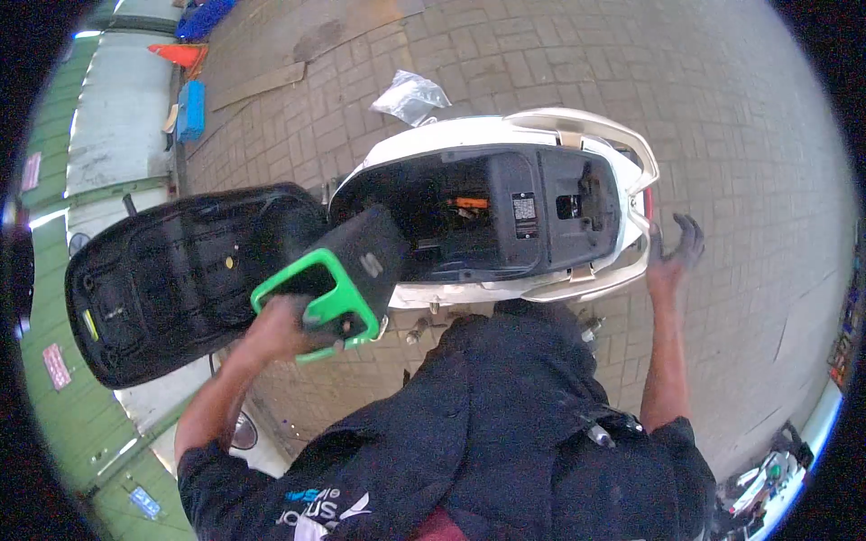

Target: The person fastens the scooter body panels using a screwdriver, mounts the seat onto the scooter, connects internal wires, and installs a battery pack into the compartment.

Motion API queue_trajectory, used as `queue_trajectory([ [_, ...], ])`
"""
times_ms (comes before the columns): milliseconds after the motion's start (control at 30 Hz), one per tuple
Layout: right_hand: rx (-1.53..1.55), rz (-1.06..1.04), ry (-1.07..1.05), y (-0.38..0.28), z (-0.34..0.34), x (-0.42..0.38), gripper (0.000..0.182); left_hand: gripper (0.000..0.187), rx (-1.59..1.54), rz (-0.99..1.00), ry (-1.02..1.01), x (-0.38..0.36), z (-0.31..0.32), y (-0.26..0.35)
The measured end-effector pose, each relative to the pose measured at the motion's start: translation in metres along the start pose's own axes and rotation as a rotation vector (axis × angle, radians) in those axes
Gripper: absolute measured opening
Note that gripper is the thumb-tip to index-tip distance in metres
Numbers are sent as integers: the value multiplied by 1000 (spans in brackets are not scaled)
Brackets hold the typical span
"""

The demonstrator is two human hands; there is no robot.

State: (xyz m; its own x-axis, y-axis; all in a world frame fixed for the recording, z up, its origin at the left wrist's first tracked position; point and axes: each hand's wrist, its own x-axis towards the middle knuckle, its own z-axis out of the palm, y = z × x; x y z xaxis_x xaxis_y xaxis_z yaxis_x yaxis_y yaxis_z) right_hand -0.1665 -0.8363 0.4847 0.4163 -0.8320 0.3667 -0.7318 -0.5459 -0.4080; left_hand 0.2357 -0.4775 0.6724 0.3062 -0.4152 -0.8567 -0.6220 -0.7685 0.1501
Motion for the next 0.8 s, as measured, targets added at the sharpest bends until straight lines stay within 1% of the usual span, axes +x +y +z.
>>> queue_trajectory([
  [67, -49, 54, -26, 29, -24, -16, 39, 60, 112, 57, -11, 41, -13, 8],
  [167, -189, 228, -156, 81, -61, -58, 37, 63, 205, 75, -60, 94, -26, 21],
  [200, -254, 274, -184, 103, -70, -82, 37, 63, 215, 85, -65, 113, -27, 21],
  [300, -391, 510, -364, 179, -107, -181, 38, 64, 311, 123, -198, 156, -28, 25],
  [333, -453, 562, -406, 202, -118, -219, 37, 64, 370, 146, -181, 161, -20, 25],
  [367, -500, 658, -494, 224, -128, -257, 37, 65, 340, 166, -165, 167, -14, 21],
  [400, -544, 758, -592, 230, -141, -286, 38, 66, 315, 179, -157, 168, -9, 15],
  [467, -321, 1066, -763, 202, -154, -297, 35, 68, 271, 130, -156, 173, -16, 20],
  [500, -345, 764, -1059, 247, -157, -347, 35, 69, 240, 176, -161, 182, -10, 10],
  [533, -366, 351, -1282, 290, -160, -395, 34, 69, 236, 171, -168, 189, -4, 6],
  [567, -329, -25, -1371, 328, -162, -438, 35, 69, 233, 184, -151, 195, 3, 3],
  [600, -234, 377, -1419, 292, -154, -406, 33, 69, 231, 202, -130, 202, 6, 5],
  [633, -127, 835, -1339, 254, -145, -373, 32, 71, 211, 214, -147, 207, 6, 12],
  [667, -90, 1207, -1173, 212, -136, -336, 31, 75, 198, 178, -183, 213, 7, 15],
  [733, -32, 1328, -1068, 198, -120, -315, 30, 78, 234, 178, -142, 237, 21, 6],
  [767, 33, 1444, -957, 192, -115, -306, 29, 79, 229, 178, -115, 251, 28, -1],
  [800, 31, 1444, -950, 183, -109, -293, 29, 79, 219, 141, -136, 265, 32, -4],
])
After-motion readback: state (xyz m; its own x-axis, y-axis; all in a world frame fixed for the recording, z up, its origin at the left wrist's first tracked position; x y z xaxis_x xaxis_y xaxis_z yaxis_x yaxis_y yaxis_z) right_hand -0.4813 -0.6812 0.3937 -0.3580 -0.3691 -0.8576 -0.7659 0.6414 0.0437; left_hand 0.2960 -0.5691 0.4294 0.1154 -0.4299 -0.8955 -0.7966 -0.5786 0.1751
